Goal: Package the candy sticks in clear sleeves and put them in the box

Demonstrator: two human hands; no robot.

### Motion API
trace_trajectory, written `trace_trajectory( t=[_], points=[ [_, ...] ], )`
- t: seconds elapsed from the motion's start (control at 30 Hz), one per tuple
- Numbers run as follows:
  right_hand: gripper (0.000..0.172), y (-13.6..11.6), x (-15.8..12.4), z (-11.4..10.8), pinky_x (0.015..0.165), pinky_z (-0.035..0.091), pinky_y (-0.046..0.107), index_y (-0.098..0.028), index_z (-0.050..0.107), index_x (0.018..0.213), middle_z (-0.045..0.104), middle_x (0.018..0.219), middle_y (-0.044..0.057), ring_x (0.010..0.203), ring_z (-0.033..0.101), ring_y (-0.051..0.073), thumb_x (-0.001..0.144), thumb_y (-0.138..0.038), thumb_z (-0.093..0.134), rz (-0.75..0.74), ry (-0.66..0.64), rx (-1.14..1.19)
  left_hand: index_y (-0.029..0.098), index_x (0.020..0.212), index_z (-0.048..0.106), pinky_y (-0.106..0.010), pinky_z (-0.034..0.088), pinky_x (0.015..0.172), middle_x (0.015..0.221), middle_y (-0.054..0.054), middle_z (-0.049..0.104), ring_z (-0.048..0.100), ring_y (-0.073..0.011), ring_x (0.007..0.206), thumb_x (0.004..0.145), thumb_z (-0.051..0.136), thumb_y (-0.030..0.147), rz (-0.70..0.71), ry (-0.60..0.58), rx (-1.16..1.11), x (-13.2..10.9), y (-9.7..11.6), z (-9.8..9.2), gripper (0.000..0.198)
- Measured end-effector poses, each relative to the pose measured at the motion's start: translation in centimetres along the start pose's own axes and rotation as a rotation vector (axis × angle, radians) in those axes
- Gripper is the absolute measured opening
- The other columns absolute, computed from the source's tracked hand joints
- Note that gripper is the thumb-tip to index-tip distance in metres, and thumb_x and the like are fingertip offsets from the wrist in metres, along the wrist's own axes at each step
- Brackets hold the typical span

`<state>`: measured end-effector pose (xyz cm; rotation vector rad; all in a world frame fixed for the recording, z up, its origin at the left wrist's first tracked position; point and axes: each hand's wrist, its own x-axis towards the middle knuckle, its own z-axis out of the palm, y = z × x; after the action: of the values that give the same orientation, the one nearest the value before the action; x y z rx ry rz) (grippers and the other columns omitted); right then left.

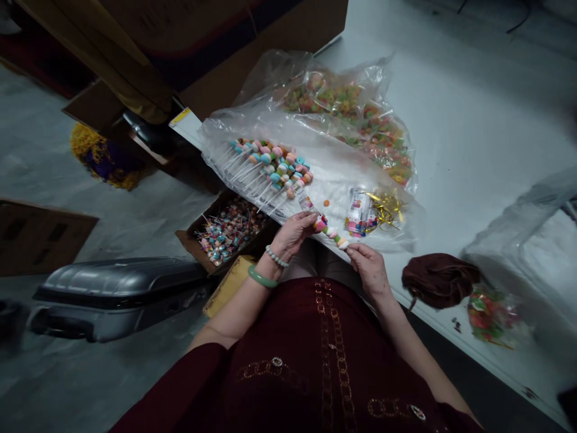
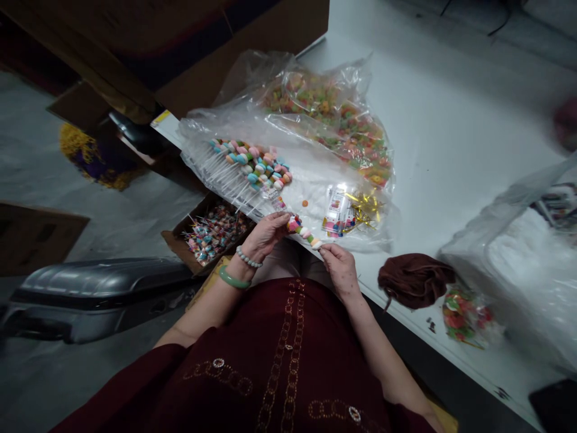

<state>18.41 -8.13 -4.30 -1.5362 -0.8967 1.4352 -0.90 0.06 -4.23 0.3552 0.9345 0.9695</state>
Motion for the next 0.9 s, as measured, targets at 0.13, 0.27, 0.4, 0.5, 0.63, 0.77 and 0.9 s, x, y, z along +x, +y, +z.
trace_trajectory(
  t=[0.13, 0.27, 0.4, 0.5, 0.63, 0.77, 0.9],
  points=[
    [0.019, 0.3, 0.1, 0.9, 0.041, 0.02, 0.021, -0.017, 0.068, 0.075, 0.05, 0.055, -0.005, 0.044, 0.032, 0.005, 0.071, -0.035, 0.07, 0.024, 0.001, 0.121, 0.01, 0.082, 0.07, -0.026, 0.051, 0.071, 0.072, -0.002, 0.068, 0.062, -0.0106, 0.065, 0.067, 0.082, 0.021, 0.022, -0.007, -0.047, -0.1, -0.4, 0.5, 0.022],
    [0.021, 0.4, 0.2, 1.9, 0.037, 0.014, 0.019, -0.017, 0.062, 0.074, 0.044, 0.048, -0.008, 0.038, 0.022, 0.003, 0.07, -0.034, 0.073, 0.244, -0.175, 0.374, 0.011, 0.078, 0.067, -0.027, 0.051, 0.07, 0.073, -0.003, 0.067, 0.065, -0.0142, 0.07, 0.071, 0.08, 0.026, 0.05, -0.054, -0.106, -0.2, -1.1, 1.4, 0.021],
    [0.018, 0.3, 0.7, 2.4, 0.035, 0.013, 0.019, -0.018, 0.059, 0.079, 0.021, 0.039, -0.015, 0.035, 0.007, 0.004, 0.079, -0.035, 0.066, 0.45, -0.483, 0.571, 0.011, 0.078, 0.067, -0.028, 0.052, 0.071, 0.076, -0.004, 0.068, 0.067, -0.0161, 0.074, 0.074, 0.077, 0.028, 0.035, -0.021, -0.179, -0.2, -1.4, 1.9, 0.02],
    [0.02, 0.4, 0.9, 2.9, 0.037, 0.015, 0.019, -0.019, 0.059, 0.08, 0.028, 0.041, -0.013, 0.035, 0.014, 0.005, 0.081, -0.038, 0.064, 0.341, -0.406, 0.445, 0.012, 0.077, 0.067, -0.029, 0.054, 0.075, 0.078, -0.005, 0.069, 0.068, -0.0174, 0.077, 0.074, 0.077, 0.028, 0.008, -0.033, -0.177, -0.2, -1.0, 1.7, 0.019],
    [0.018, 0.4, 0.4, 2.6, 0.056, 0.04, 0.024, -0.02, 0.066, 0.082, 0.062, 0.068, -0.002, 0.06, 0.053, 0.012, 0.08, -0.038, 0.065, -0.157, -0.046, -0.075, 0.013, 0.08, 0.067, -0.034, 0.055, 0.081, 0.08, -0.004, 0.069, 0.067, -0.0164, 0.078, 0.074, 0.076, 0.028, 0.054, -0.011, -0.118, -0.6, 0.0, 1.2, 0.018],
    [0.021, 0.0, -0.4, 1.6, 0.076, 0.043, 0.03, -0.021, 0.072, 0.09, 0.071, 0.088, 0.006, 0.083, 0.062, 0.02, 0.088, -0.033, 0.054, -0.517, 0.146, -0.561, 0.013, 0.076, 0.065, -0.034, 0.055, 0.075, 0.077, -0.004, 0.067, 0.064, -0.0156, 0.071, 0.074, 0.076, 0.042, 0.12, 0.044, -0.006, -1.1, 0.2, 1.6, 0.031],
    [0.021, -1.0, -0.1, 2.2, 0.069, 0.041, 0.029, -0.022, 0.071, 0.085, 0.069, 0.079, 0.004, 0.073, 0.059, 0.017, 0.087, -0.033, 0.054, -0.503, 0.146, -0.517, 0.013, 0.068, 0.06, -0.029, 0.052, 0.071, 0.072, -0.002, 0.063, 0.061, -0.0119, 0.064, 0.07, 0.078, 0.046, 0.239, 0.035, 0.063, -1.0, -0.3, 2.9, 0.038]
  ],
)
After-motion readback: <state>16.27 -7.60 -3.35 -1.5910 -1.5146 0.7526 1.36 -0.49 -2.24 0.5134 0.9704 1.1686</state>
